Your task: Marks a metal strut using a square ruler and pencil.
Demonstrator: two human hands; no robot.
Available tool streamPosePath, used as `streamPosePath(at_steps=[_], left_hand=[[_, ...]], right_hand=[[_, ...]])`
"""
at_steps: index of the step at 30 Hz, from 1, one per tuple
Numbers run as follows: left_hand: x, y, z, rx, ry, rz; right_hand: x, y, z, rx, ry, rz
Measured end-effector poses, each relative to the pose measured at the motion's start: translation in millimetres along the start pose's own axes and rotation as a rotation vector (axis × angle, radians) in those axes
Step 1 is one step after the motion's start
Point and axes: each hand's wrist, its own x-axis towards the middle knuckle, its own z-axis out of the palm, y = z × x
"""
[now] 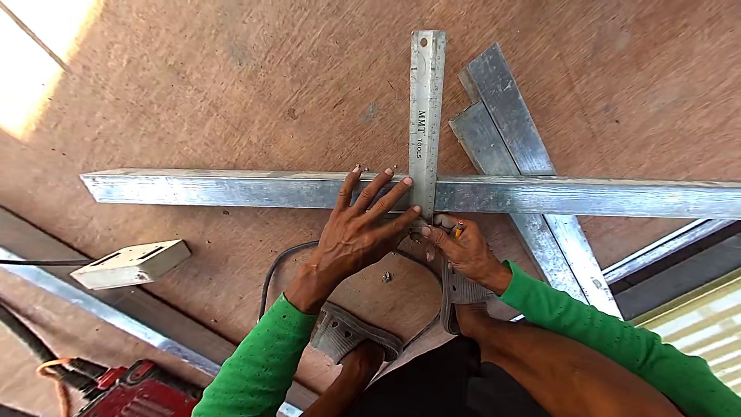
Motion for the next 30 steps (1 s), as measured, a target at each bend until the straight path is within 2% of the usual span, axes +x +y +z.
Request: streamPosePath(at_steps=[19, 24, 28, 30], left_hand=[[2.0, 2.4, 0.1, 0.041, -0.046, 0.023], [1.3, 0.9, 0.3, -0.008, -0.051, 0.036], [2.1, -5.6, -0.5, -0.013, -0.058, 0.054], [1.8, -4.1, -0.1, -0.018, -0.074, 0.045]], right_hand=[[-4.9, 4.1, 0.2, 0.025, 0.028, -0.025], [-11.7, -9.5, -2.1, -0.102, 0.014, -0.016], [-11.6, 1.8, 5.9, -0.12, 0.089, -0.131], [-6.3, 8.8, 3.6, -0.075, 0.045, -0.258]])
